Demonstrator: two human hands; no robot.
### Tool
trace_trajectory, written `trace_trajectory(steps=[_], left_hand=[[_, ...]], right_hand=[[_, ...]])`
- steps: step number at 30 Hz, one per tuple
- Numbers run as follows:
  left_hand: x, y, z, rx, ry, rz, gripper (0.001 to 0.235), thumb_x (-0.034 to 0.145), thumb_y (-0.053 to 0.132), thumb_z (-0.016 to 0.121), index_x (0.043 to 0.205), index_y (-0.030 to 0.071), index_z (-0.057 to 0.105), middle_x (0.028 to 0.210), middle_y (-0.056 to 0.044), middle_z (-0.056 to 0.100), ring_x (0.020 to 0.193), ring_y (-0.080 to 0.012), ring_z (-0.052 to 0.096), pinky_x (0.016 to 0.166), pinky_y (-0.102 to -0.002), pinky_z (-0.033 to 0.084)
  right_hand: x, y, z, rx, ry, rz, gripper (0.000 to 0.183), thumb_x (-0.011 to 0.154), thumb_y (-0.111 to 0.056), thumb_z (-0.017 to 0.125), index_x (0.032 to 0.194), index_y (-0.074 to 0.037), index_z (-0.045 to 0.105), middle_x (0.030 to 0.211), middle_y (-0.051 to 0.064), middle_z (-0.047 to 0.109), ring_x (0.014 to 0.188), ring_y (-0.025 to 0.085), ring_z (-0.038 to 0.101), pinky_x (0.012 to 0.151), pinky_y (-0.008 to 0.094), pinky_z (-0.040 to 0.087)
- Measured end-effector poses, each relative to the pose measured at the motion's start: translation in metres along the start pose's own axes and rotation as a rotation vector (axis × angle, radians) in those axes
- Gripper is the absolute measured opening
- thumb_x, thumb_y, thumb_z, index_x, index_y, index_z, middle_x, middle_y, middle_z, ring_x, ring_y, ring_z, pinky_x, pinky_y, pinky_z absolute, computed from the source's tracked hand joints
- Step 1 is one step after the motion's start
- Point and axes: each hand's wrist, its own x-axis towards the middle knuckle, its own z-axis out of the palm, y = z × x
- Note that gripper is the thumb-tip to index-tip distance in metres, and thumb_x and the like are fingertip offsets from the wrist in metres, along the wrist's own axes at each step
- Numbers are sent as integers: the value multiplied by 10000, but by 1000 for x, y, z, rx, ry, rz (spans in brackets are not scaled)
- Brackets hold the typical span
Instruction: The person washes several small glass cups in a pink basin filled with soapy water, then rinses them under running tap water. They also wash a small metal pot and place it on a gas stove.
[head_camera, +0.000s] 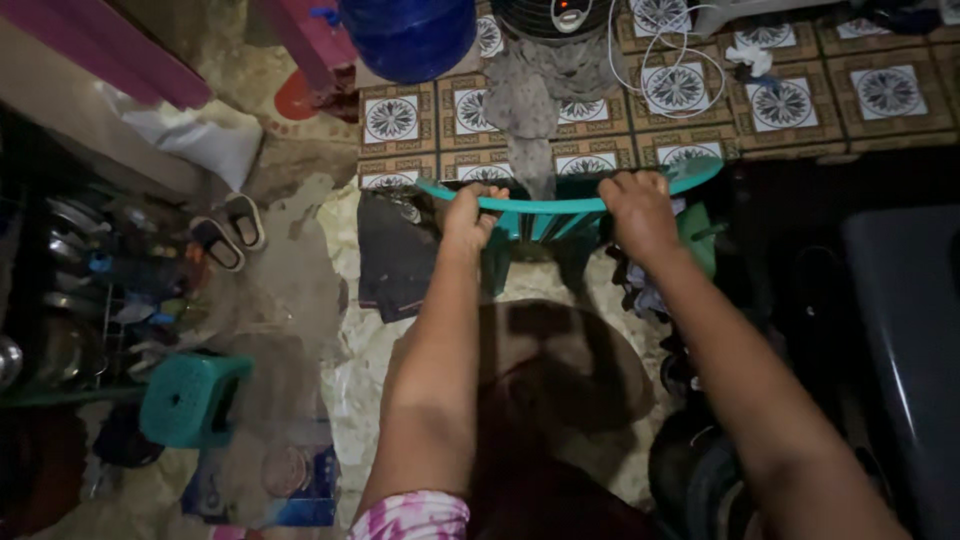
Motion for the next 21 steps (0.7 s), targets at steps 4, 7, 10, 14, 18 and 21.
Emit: trace_trajectory(steps=[4,7,10,14,18,21], left_hand=[[-7,-4,-8,69,-28,3,108,897,18,610,986,-32,571,886,-161,628,852,-356,709,761,-451,617],[-10,-4,1,116,-27,10,113,884,23,609,985,-16,575,872,-148,631,833,-351,714,744,-459,619],[-15,-4,5,106,-42,-53,121,908,62,632,990,-9,579,860,-141,618,785,-314,679,745,-475,629],[-25,-6,9,227,-33,-68,137,916,106,663,1007,36,589,878,-127,620,741,-268,632,693,-505,600],[-28,-12,18,285,-44,-88,216,884,146,683,1050,18,628,940,-157,676,758,-332,658,664,-490,567],[-30,-19,23,262,-94,-116,289,859,176,719,1089,26,632,979,-155,684,815,-324,690,687,-505,616]], right_hand=[[-4,-8,-4,121,-44,77,520,733,43,687,1223,-115,618,1196,169,575,1196,422,523,1082,548,382],[-36,-10,3,202,55,166,744,714,79,697,1422,-62,519,1456,270,429,1366,504,417,1144,582,335],[-127,-41,22,247,169,444,654,913,86,681,1511,-62,461,1645,285,293,1486,515,350,1204,559,351],[-279,-101,15,289,-57,773,650,740,57,713,1353,-99,563,1578,300,330,1391,521,421,1050,521,467],[-322,-131,-5,131,-25,894,504,825,17,739,1301,-99,622,1550,269,411,1381,481,461,1097,518,479],[-278,-133,-36,145,46,812,525,839,5,731,1342,-65,598,1543,264,431,1387,471,465,1071,503,494]])
